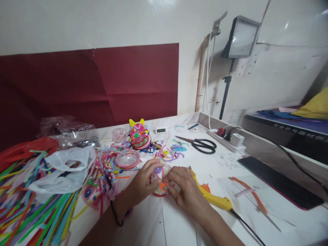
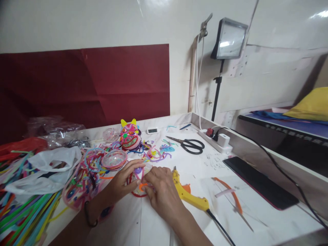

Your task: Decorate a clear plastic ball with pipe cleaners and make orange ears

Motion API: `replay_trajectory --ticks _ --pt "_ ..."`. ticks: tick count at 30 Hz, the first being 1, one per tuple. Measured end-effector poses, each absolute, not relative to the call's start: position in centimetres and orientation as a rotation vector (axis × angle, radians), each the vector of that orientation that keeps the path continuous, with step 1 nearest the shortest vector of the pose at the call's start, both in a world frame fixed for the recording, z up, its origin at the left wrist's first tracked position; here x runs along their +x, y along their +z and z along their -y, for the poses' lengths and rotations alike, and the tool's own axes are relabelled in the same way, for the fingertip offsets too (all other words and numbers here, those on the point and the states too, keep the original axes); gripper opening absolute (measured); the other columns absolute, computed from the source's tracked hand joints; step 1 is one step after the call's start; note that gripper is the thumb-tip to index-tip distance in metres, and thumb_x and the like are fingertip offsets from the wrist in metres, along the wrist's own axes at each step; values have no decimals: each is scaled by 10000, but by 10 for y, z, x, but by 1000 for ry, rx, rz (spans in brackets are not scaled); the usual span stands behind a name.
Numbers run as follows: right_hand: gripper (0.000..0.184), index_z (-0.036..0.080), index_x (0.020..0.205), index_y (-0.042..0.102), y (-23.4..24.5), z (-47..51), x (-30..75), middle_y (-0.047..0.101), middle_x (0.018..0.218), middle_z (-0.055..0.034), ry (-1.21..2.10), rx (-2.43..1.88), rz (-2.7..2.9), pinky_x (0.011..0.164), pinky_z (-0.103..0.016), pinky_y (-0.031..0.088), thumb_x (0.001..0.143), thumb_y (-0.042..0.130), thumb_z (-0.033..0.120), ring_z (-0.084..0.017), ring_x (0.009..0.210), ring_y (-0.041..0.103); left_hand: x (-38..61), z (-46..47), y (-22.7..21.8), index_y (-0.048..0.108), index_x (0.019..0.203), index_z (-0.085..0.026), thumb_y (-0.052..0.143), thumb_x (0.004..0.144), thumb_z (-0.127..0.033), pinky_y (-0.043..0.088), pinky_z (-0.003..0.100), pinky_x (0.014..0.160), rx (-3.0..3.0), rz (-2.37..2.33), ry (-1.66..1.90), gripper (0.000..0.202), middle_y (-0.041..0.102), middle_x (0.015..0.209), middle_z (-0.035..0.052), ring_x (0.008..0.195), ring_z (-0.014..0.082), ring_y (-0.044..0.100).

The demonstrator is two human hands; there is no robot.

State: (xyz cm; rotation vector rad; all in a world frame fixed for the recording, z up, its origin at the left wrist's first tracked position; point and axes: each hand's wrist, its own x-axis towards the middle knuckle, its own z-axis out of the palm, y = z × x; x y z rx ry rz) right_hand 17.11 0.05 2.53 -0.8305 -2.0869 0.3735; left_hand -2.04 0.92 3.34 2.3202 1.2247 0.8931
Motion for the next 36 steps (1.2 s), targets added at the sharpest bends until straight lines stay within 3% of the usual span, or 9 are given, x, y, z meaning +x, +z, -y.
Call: replay_trajectory --ticks 36 --pt "77 204 810 556 20 -4 171 575 781 -12 283 -790 2104 758 -331 319 824 565 129 -187 765 510 -18 -10 30 497 1193 -198 549 798 -139 351 399 1056 2371 -1232 971 402 503 1270 109 1234 239 433"
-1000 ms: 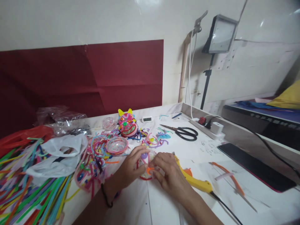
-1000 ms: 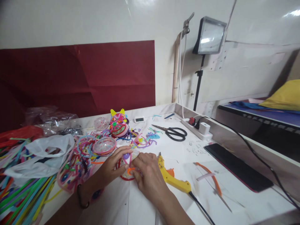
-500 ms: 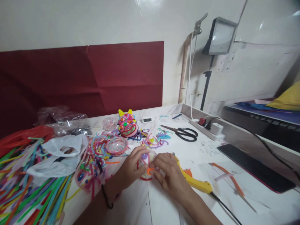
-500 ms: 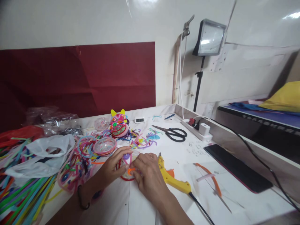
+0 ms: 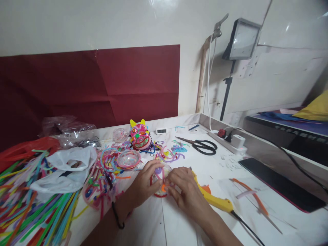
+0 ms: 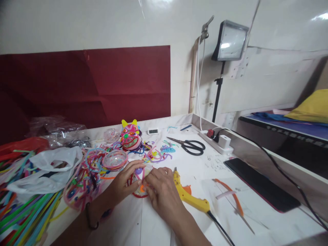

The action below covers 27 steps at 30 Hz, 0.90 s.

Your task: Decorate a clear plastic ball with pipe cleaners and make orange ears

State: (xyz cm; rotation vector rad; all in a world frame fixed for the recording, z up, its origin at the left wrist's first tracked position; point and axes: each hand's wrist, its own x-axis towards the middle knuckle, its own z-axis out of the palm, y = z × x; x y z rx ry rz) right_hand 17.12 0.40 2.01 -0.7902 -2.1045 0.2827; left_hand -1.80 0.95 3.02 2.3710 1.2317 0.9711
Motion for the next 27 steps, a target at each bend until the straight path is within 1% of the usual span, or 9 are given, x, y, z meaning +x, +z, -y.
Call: replay_trajectory --ticks 6,11,15,18,22,27 --pt "54 212 828 560 22 -2 172 584 800 -19 323 -786 2085 763 -347 322 848 553 162 -191 769 508 -19 -11 30 509 1188 -197 555 798 -160 362 409 1047 2375 -1238 969 394 516 1267 111 1228 249 442" --pt "87 208 838 558 23 0 172 592 814 -17 381 -825 2071 780 -360 329 825 580 126 -195 789 517 -18 -9 32 511 1191 -203 553 806 -175 358 399 1051 2363 -1222 985 389 523 1264 100 1226 245 445" --pt "112 213 877 562 27 3 173 603 841 -21 418 -838 2064 800 -371 352 818 591 121 -203 827 538 -18 -9 33 513 1183 -197 554 812 -184 349 394 1056 2363 -1228 978 374 508 1275 104 1234 242 435" --pt "103 215 905 559 32 6 182 619 875 -33 389 -872 2044 800 -372 381 836 565 140 -208 849 560 -19 -9 33 512 1173 -202 555 806 -178 350 399 1053 2368 -1236 977 371 512 1269 104 1231 242 437" --pt "121 213 913 572 35 5 211 629 891 -50 285 -1061 2035 786 -379 416 831 523 139 -222 855 584 -18 -8 33 517 1169 -212 549 800 -172 371 402 1033 2347 -1260 968 372 544 1227 94 1197 248 467" --pt "265 207 945 632 27 1 251 654 969 -75 221 -1378 2197 769 -378 436 771 498 59 -240 877 616 -19 -9 33 523 1164 -215 537 811 -194 383 392 1021 2358 -1268 974 355 553 1222 92 1183 248 483"
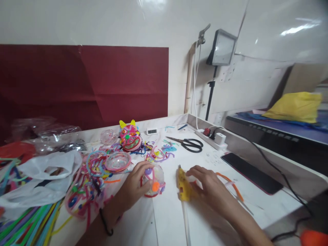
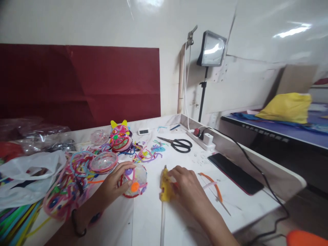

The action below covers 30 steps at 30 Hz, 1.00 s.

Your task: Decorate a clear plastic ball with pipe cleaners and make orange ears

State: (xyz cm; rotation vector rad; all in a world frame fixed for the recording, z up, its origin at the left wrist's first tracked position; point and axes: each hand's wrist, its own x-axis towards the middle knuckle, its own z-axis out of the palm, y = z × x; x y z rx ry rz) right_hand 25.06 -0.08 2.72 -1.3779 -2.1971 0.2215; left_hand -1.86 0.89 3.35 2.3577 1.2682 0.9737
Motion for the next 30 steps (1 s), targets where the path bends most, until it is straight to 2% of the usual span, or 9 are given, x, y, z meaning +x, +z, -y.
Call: replay_trajectory --ticks 5,10,16,22,25,28,30 --pt "340 180 936 648 22 8 262 667 939 -86 220 -1492 2315 733 -332 442 708 479 -7 -230 844 616 -19 -10 32 531 1160 -224 534 807 -191 392 408 1013 2373 -1268 1015 355 563 1221 90 1183 256 487" --pt "509 168 1102 593 18 13 253 643 1054 -121 122 -1512 2386 783 -368 438 641 482 -18 -267 951 595 -20 -10 31 517 1164 -212 517 807 -178 384 408 1020 2365 -1278 1005 359 557 1223 94 1188 248 481" --pt "384 128 1005 602 3 5 240 660 919 -143 -45 -1581 2475 695 -399 471 667 485 -12 -298 823 603 -18 -8 33 532 1153 -216 529 793 -182 414 398 982 2300 -1306 1037 361 596 1176 83 1134 248 526" --pt "503 144 1069 519 -6 8 252 614 943 -130 -127 -1467 2192 695 -384 488 594 469 -14 -279 854 580 -15 -4 34 539 1132 -220 524 785 -150 414 386 977 2255 -1286 1070 354 593 1154 81 1121 237 527" --pt "375 184 1015 517 3 16 263 609 894 -91 -54 -1342 2054 629 -333 477 668 478 48 -236 762 593 -15 -3 34 539 1123 -224 521 783 -139 404 372 986 2254 -1278 1070 351 582 1153 77 1126 230 518" --pt "97 229 893 541 18 24 270 606 742 -29 145 -1248 2072 543 -288 453 822 482 199 -186 605 570 -16 -3 34 537 1129 -225 521 783 -135 400 372 985 2254 -1269 1062 358 576 1154 75 1128 232 510" --pt "99 249 815 561 26 29 271 610 701 -17 314 -1253 2076 522 -277 463 864 494 303 -185 595 581 -15 -2 34 538 1129 -225 523 774 -126 403 372 982 2253 -1261 1059 369 577 1151 73 1121 233 514"
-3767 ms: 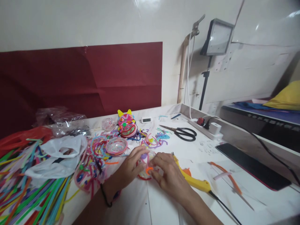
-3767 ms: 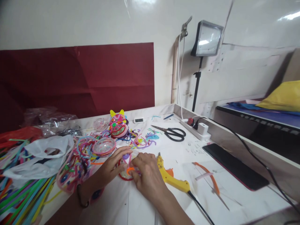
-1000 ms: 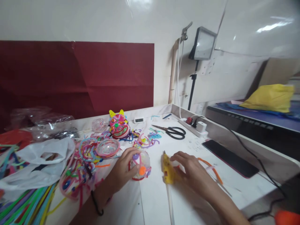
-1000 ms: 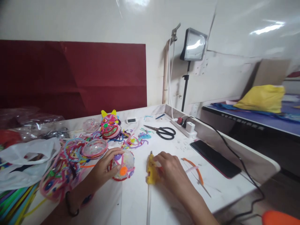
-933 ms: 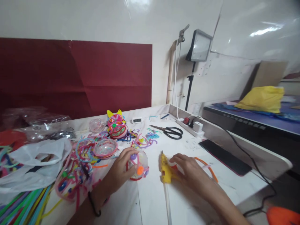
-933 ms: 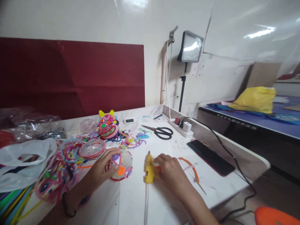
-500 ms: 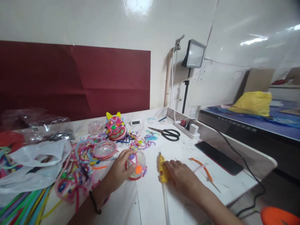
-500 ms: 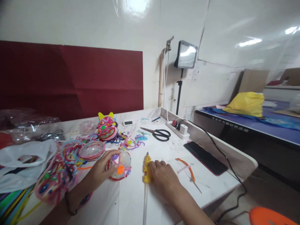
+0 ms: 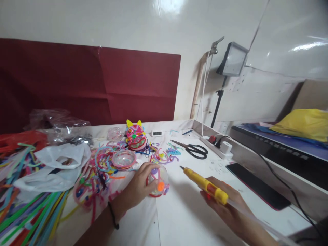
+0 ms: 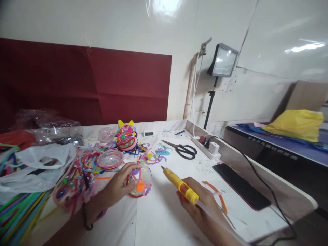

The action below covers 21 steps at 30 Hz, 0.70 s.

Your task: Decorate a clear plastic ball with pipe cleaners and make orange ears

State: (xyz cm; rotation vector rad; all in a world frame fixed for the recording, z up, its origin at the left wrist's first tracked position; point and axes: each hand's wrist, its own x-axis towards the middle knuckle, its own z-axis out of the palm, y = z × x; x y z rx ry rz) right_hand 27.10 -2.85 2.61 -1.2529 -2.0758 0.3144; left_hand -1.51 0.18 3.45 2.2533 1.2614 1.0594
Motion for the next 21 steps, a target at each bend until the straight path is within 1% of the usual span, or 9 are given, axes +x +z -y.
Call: replay_trajectory --ticks 1,4,6,8,11,13,17,21 --pt "125 256 816 582 28 30 270 628 725 -24 393 -1252 2071 536 -282 481 866 505 341 -196 631 602 -15 -1 35 537 1129 -225 524 767 -118 405 370 981 2255 -1259 1058 378 576 1152 71 1119 232 516" --pt "194 281 900 640 32 33 265 676 869 -50 617 -1215 2055 642 -324 532 858 516 424 -241 791 646 -13 0 36 534 1131 -228 526 756 -99 407 350 981 2266 -1249 1050 396 568 1166 65 1124 226 515" --pt "258 271 903 653 35 32 260 685 885 -57 776 -1172 2052 676 -336 539 861 491 468 -246 814 651 -13 0 36 531 1132 -228 528 760 -99 405 339 985 2274 -1248 1045 393 562 1172 65 1130 222 510" --pt "322 244 874 655 38 30 256 686 862 -64 896 -1140 2067 676 -331 538 861 466 504 -244 801 649 -13 0 35 522 1134 -224 525 768 -100 398 337 992 2279 -1251 1042 386 555 1172 70 1132 219 505" --pt "423 203 816 653 43 26 252 669 837 -76 936 -1173 2105 679 -335 522 853 433 562 -245 783 629 -13 -1 34 505 1146 -222 515 783 -100 385 344 1004 2289 -1250 1024 384 539 1184 76 1144 216 490" --pt "459 185 820 655 44 23 251 659 857 -82 958 -1225 2126 700 -340 509 852 422 580 -244 798 614 -14 0 33 497 1154 -228 507 794 -102 380 345 1007 2296 -1244 1014 381 529 1192 73 1151 212 481" --pt "455 179 864 669 46 18 251 657 870 -72 992 -1266 2136 720 -332 498 840 452 578 -239 808 599 -13 1 33 491 1156 -222 493 801 -91 371 326 1010 2300 -1225 1003 379 511 1201 72 1155 198 473" --pt "429 201 842 680 50 16 250 652 842 -52 979 -1280 2164 704 -310 497 819 486 583 -229 791 591 -12 1 33 483 1173 -215 494 798 -81 360 312 1015 2299 -1215 983 399 502 1209 71 1163 190 464"
